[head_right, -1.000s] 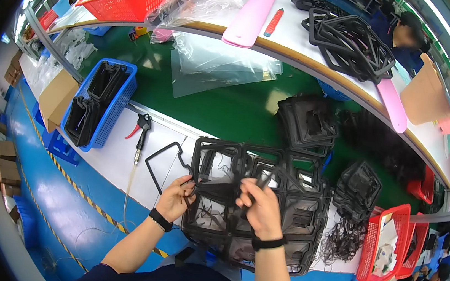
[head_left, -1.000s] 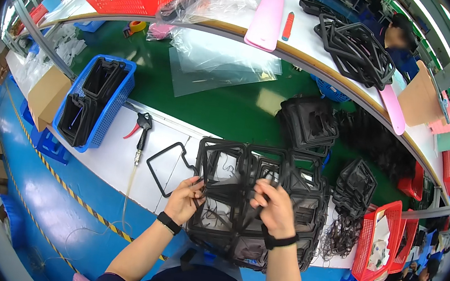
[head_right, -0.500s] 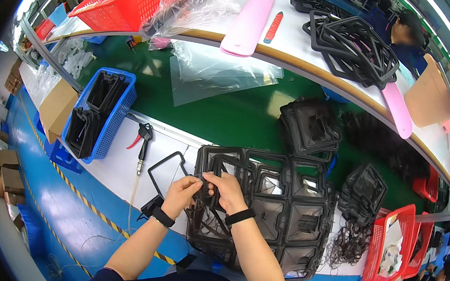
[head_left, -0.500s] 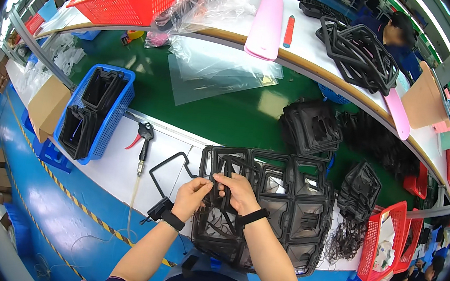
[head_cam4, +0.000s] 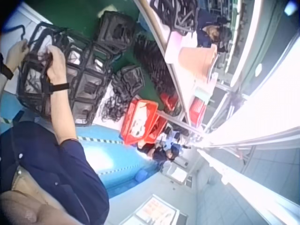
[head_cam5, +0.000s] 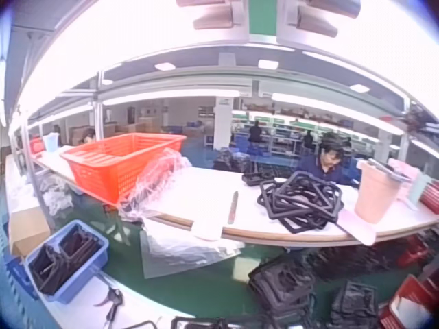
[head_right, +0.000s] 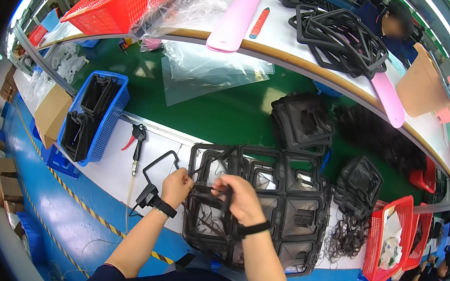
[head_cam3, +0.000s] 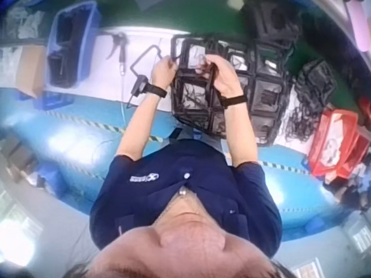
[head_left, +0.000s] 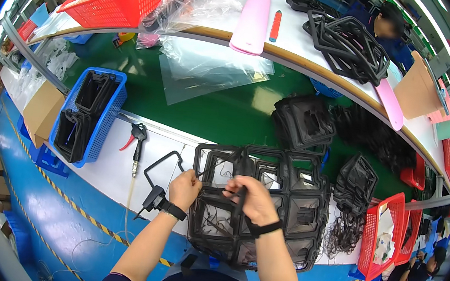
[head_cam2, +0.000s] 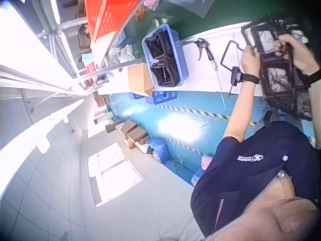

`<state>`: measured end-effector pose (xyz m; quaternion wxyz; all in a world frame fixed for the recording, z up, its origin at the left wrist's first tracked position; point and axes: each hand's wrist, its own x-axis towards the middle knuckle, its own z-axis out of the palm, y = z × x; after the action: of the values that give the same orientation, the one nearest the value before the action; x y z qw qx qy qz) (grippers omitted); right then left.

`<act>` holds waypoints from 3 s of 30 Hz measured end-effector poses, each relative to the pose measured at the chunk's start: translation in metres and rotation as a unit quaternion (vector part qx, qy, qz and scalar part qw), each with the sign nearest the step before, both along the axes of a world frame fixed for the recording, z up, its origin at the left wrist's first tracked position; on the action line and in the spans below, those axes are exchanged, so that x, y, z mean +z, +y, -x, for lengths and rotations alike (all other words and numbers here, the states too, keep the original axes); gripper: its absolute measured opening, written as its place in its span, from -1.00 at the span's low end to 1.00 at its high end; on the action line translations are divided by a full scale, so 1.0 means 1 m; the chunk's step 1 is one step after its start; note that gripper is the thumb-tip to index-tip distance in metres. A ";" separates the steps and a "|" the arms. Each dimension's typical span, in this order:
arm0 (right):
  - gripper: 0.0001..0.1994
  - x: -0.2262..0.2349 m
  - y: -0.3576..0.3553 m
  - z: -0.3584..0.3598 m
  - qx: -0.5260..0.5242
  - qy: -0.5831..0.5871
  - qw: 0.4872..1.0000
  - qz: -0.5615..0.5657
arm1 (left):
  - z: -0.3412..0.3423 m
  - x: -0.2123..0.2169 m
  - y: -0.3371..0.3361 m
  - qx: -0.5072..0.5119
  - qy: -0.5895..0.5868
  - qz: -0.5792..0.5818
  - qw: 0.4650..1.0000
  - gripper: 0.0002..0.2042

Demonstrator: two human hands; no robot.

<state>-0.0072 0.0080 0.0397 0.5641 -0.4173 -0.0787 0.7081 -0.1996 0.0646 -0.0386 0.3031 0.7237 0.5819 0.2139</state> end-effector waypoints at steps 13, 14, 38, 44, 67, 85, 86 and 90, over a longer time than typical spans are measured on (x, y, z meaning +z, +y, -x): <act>-0.70 0.152 -0.203 -0.179 -0.296 0.092 0.884 -0.349 | -0.012 -0.038 0.006 0.045 0.152 -0.056 0.986 -0.90; -0.71 0.152 -0.205 -0.176 -0.327 0.033 0.895 -0.301 | -0.012 -0.036 0.007 0.056 0.110 -0.041 0.991 -0.89; -0.86 0.044 -0.054 -0.075 -0.156 -0.274 0.945 -0.087 | -0.140 -0.049 0.007 0.086 -0.170 0.248 0.950 -0.86; -0.71 -0.063 0.014 -0.060 -0.094 -0.706 0.702 -0.011 | -0.137 -0.033 0.012 0.152 -0.346 0.328 0.866 -0.82; -0.84 -0.067 0.021 -0.058 -0.024 -0.432 0.901 0.018 | -0.123 -0.036 0.029 -0.039 -0.077 0.044 0.995 -0.86; -0.81 0.128 -0.176 -0.160 -0.342 -0.099 0.919 -0.168 | -0.092 -0.012 -0.042 0.041 0.037 -0.139 0.989 -0.71; -0.84 0.124 -0.173 -0.158 -0.324 -0.133 0.925 -0.148 | -0.088 -0.012 -0.062 0.004 0.056 -0.067 0.996 -0.73; -0.88 0.067 -0.151 -0.108 -0.175 -0.358 0.917 0.023 | -0.085 -0.022 -0.095 -0.041 0.037 0.095 0.994 -0.77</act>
<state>0.1005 -0.1428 0.1071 0.6036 -0.6626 -0.1849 0.4031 -0.1145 -0.0306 -0.0611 0.3574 0.7222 0.5802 0.1185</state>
